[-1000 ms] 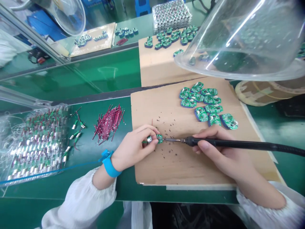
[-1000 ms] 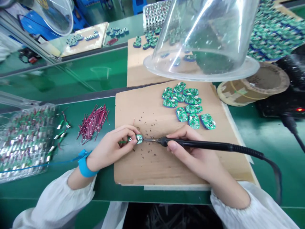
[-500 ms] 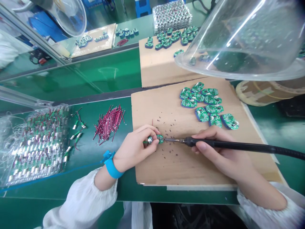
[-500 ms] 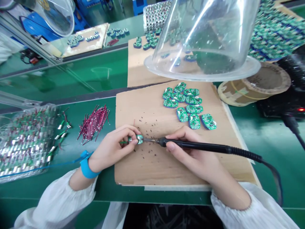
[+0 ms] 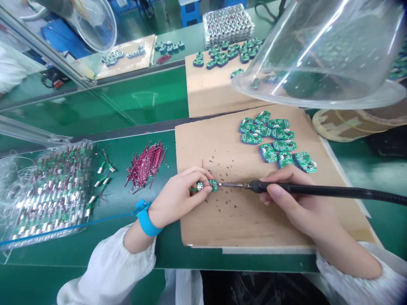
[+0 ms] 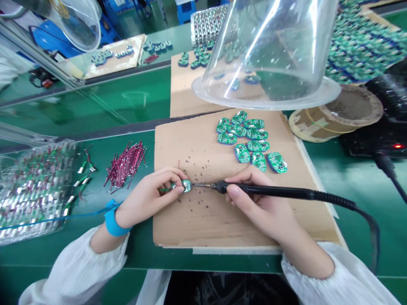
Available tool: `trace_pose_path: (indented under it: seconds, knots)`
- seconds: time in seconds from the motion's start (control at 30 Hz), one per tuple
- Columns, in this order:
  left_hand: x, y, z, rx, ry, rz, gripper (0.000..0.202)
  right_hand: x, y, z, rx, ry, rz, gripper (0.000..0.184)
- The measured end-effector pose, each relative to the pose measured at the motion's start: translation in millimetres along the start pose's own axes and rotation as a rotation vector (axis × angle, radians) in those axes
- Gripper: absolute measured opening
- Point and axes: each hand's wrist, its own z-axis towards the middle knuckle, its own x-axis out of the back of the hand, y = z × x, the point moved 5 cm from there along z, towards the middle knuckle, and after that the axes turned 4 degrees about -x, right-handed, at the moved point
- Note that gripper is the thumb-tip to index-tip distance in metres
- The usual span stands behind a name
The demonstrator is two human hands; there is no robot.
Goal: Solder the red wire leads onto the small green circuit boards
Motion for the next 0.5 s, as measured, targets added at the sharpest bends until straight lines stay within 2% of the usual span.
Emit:
trace_pose_path:
  seconds: [0.5]
  knots:
    - [1.2, 0.0, 1.6, -0.050, -0.011, 0.017, 0.016, 0.2, -1.0, 0.3, 0.007, -0.011, -0.033, 0.005]
